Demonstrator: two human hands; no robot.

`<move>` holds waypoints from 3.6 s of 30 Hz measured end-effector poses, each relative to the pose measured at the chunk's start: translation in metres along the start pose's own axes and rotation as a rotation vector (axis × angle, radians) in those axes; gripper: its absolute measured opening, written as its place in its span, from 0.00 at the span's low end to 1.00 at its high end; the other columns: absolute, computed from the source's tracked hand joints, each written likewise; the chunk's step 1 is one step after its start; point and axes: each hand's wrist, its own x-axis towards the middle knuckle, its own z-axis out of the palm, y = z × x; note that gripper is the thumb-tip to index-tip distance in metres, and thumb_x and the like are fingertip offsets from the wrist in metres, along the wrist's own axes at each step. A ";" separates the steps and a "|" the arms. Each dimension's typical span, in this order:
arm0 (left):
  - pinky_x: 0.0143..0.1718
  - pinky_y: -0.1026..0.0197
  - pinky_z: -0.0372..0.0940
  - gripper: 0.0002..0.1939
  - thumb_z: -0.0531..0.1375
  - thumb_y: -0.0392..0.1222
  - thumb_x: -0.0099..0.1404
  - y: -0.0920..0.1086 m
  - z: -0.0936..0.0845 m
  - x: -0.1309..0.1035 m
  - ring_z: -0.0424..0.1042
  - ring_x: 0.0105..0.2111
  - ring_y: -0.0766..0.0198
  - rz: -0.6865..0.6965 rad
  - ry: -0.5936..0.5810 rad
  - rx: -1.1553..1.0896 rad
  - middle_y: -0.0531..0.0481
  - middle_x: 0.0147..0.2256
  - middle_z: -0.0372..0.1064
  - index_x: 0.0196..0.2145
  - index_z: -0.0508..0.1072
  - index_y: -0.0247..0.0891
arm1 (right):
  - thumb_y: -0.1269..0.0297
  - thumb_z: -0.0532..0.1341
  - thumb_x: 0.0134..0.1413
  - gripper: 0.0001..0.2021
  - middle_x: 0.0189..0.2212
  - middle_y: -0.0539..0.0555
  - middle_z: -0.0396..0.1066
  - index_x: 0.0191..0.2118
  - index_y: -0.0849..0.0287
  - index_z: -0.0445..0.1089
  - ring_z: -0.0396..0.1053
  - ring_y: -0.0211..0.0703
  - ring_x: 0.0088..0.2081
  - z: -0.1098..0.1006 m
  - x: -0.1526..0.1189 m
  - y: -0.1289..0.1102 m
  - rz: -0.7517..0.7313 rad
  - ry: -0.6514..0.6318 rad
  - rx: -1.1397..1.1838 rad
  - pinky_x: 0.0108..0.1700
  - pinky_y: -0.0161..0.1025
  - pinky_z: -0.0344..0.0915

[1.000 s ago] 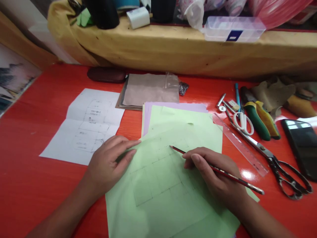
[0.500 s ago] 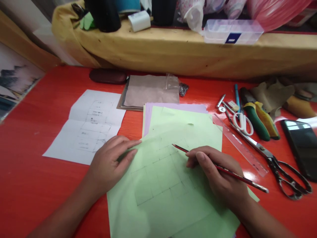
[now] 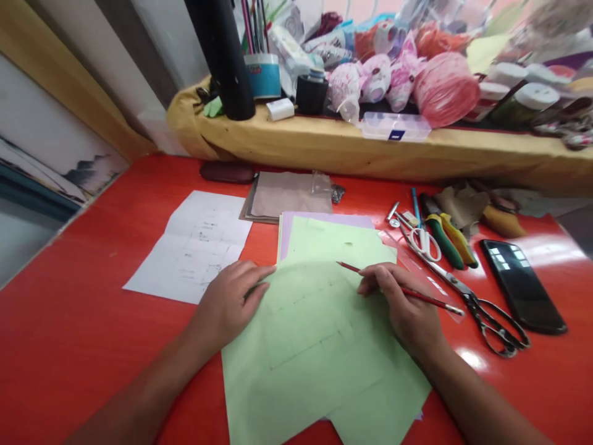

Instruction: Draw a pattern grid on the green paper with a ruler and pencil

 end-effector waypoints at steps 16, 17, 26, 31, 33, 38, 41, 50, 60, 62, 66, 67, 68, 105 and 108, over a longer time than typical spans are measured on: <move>0.23 0.65 0.65 0.26 0.56 0.53 0.77 0.039 -0.002 -0.015 0.69 0.24 0.66 -0.308 -0.065 -0.348 0.54 0.35 0.69 0.66 0.74 0.43 | 0.52 0.63 0.74 0.17 0.25 0.52 0.80 0.38 0.56 0.82 0.77 0.43 0.27 -0.002 -0.020 -0.030 -0.089 0.229 0.033 0.33 0.41 0.76; 0.23 0.65 0.64 0.27 0.56 0.54 0.76 0.042 0.001 -0.017 0.67 0.23 0.66 -0.311 -0.080 -0.360 0.56 0.33 0.66 0.67 0.73 0.42 | 0.51 0.63 0.74 0.17 0.25 0.52 0.80 0.38 0.57 0.82 0.77 0.43 0.26 0.001 -0.025 -0.030 -0.071 0.209 0.054 0.33 0.40 0.76; 0.26 0.63 0.55 0.30 0.56 0.53 0.73 0.066 0.009 -0.038 0.59 0.24 0.63 -0.178 -0.437 -0.384 0.60 0.24 0.54 0.68 0.72 0.44 | 0.42 0.65 0.70 0.23 0.25 0.54 0.80 0.36 0.58 0.81 0.77 0.44 0.27 0.003 -0.040 -0.012 0.103 0.121 0.087 0.32 0.41 0.78; 0.29 0.61 0.62 0.29 0.60 0.55 0.73 0.078 0.009 -0.048 0.69 0.26 0.60 -0.175 -0.678 -0.426 0.55 0.27 0.70 0.68 0.75 0.48 | 0.41 0.65 0.70 0.22 0.25 0.54 0.80 0.37 0.57 0.80 0.77 0.45 0.27 -0.003 -0.031 -0.009 0.112 0.152 0.101 0.32 0.42 0.78; 0.29 0.62 0.64 0.33 0.62 0.57 0.72 0.079 0.006 -0.048 0.72 0.27 0.59 -0.185 -0.761 -0.449 0.55 0.28 0.75 0.72 0.72 0.50 | 0.42 0.65 0.70 0.22 0.25 0.54 0.80 0.36 0.57 0.81 0.77 0.44 0.26 -0.002 -0.033 -0.015 0.114 0.130 0.100 0.32 0.41 0.78; 0.32 0.60 0.65 0.28 0.62 0.61 0.73 0.077 0.003 -0.045 0.77 0.31 0.56 -0.148 -0.802 -0.360 0.50 0.35 0.82 0.66 0.78 0.51 | 0.50 0.62 0.75 0.19 0.25 0.52 0.80 0.36 0.56 0.81 0.78 0.43 0.28 0.007 -0.043 -0.032 0.044 -0.047 -0.010 0.33 0.38 0.76; 0.33 0.60 0.64 0.26 0.58 0.60 0.75 0.074 0.005 -0.043 0.78 0.32 0.55 -0.167 -0.736 -0.306 0.48 0.35 0.82 0.62 0.80 0.48 | 0.55 0.60 0.77 0.17 0.27 0.52 0.82 0.38 0.56 0.82 0.79 0.42 0.29 0.016 -0.046 -0.032 -0.024 -0.162 -0.060 0.34 0.38 0.75; 0.25 0.60 0.50 0.20 0.51 0.57 0.79 0.064 0.007 -0.038 0.62 0.21 0.63 -0.215 -0.643 -0.187 0.58 0.20 0.62 0.39 0.75 0.45 | 0.60 0.59 0.77 0.16 0.25 0.50 0.80 0.38 0.56 0.81 0.77 0.39 0.27 0.022 -0.042 -0.018 -0.041 -0.136 -0.092 0.31 0.34 0.73; 0.24 0.62 0.49 0.17 0.52 0.53 0.79 0.058 0.012 -0.039 0.58 0.20 0.66 -0.222 -0.651 -0.239 0.60 0.19 0.58 0.39 0.74 0.44 | 0.63 0.59 0.78 0.14 0.27 0.47 0.79 0.39 0.54 0.80 0.77 0.36 0.29 0.020 -0.041 -0.017 -0.033 -0.225 -0.116 0.33 0.31 0.71; 0.24 0.62 0.49 0.16 0.52 0.52 0.79 0.056 0.013 -0.039 0.58 0.19 0.66 -0.222 -0.651 -0.251 0.60 0.19 0.59 0.39 0.74 0.44 | 0.63 0.59 0.78 0.14 0.28 0.47 0.79 0.40 0.53 0.80 0.77 0.36 0.30 0.020 -0.042 -0.014 -0.032 -0.227 -0.108 0.33 0.31 0.71; 0.23 0.63 0.49 0.16 0.53 0.51 0.79 0.055 0.013 -0.039 0.58 0.19 0.67 -0.209 -0.641 -0.280 0.61 0.19 0.60 0.38 0.74 0.44 | 0.63 0.59 0.78 0.13 0.28 0.48 0.79 0.41 0.53 0.80 0.77 0.37 0.30 0.019 -0.044 -0.012 -0.029 -0.233 -0.112 0.33 0.32 0.71; 0.23 0.63 0.49 0.15 0.53 0.51 0.79 0.054 0.014 -0.039 0.58 0.19 0.68 -0.206 -0.640 -0.287 0.61 0.19 0.60 0.38 0.74 0.44 | 0.63 0.59 0.78 0.13 0.29 0.48 0.79 0.40 0.53 0.80 0.77 0.37 0.30 0.019 -0.044 -0.013 -0.029 -0.237 -0.115 0.33 0.32 0.70; 0.23 0.63 0.49 0.15 0.53 0.51 0.79 0.054 0.014 -0.039 0.58 0.18 0.68 -0.205 -0.637 -0.292 0.61 0.19 0.61 0.38 0.74 0.44 | 0.63 0.59 0.78 0.13 0.29 0.47 0.79 0.40 0.53 0.79 0.77 0.36 0.30 0.019 -0.043 -0.013 -0.029 -0.238 -0.118 0.33 0.32 0.70; 0.23 0.63 0.50 0.13 0.54 0.46 0.79 0.054 0.014 -0.040 0.59 0.18 0.68 -0.135 -0.594 -0.271 0.61 0.20 0.63 0.38 0.74 0.44 | 0.64 0.59 0.76 0.14 0.28 0.50 0.80 0.37 0.55 0.79 0.78 0.40 0.29 0.020 -0.036 -0.022 -0.030 -0.234 -0.130 0.31 0.34 0.72; 0.23 0.64 0.51 0.12 0.54 0.46 0.79 0.052 0.015 -0.040 0.59 0.19 0.68 -0.134 -0.591 -0.280 0.61 0.20 0.63 0.38 0.74 0.44 | 0.64 0.59 0.76 0.14 0.28 0.50 0.80 0.37 0.55 0.79 0.78 0.40 0.29 0.020 -0.036 -0.021 -0.030 -0.242 -0.132 0.31 0.35 0.71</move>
